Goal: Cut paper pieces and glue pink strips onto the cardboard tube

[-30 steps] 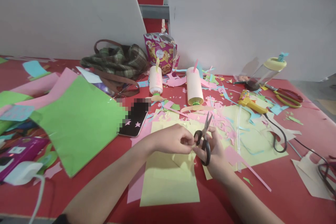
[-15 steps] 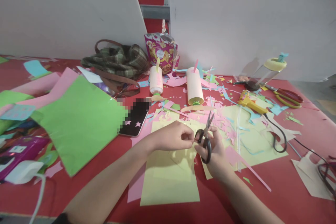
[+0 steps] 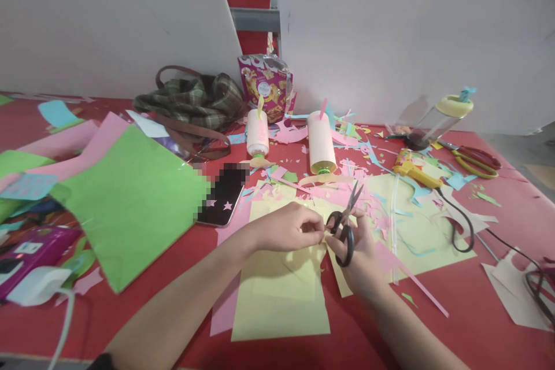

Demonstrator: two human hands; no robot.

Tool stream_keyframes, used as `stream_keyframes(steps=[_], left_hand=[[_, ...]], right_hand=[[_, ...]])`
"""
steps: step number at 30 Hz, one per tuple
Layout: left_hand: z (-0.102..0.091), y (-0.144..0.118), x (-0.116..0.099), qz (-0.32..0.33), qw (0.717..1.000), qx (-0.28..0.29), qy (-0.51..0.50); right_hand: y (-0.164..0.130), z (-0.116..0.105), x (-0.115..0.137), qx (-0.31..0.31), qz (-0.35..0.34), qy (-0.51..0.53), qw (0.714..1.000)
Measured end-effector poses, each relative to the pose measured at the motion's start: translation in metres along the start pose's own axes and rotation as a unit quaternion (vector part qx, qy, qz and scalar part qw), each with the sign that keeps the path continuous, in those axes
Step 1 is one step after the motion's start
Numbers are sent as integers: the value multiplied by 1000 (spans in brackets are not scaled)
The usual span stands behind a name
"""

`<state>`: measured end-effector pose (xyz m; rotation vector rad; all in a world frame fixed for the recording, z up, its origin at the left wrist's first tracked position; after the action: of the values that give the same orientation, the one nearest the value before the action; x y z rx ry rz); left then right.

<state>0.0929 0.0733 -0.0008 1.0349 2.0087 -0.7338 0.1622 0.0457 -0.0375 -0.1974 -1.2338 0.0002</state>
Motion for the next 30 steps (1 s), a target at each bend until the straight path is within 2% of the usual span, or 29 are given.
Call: stream_keyframes(steps=[8, 13, 21, 25, 30], left_hand=[[0, 0, 0, 3, 1000, -15, -19], [-13, -1, -1, 6, 997, -59, -47], [-45, -8, 6, 5, 965, -222, -143], [-46, -9, 6, 8, 958, -240, -159], [-42, -7, 0, 20, 961, -233, -145]], right_hand=[[0, 0, 2, -1, 2, 4, 1000], [1, -1, -2, -7, 13, 9, 1000], [-5, 25, -5, 113, 20, -22, 993], [-9, 32, -4, 153, 19, -44, 987], [-9, 30, -4, 157, 7, -48, 986]])
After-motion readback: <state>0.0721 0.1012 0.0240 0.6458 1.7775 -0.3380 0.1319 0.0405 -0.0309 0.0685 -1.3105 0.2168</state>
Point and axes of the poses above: each hand's wrist, its own y-axis towards the middle knuckle, its own z-axis out of the palm, x = y × z, the point moved 10 cm from there along y, towards the middle knuckle, and after that the axes turned 3 degrees about z, right-handed, at the moved point
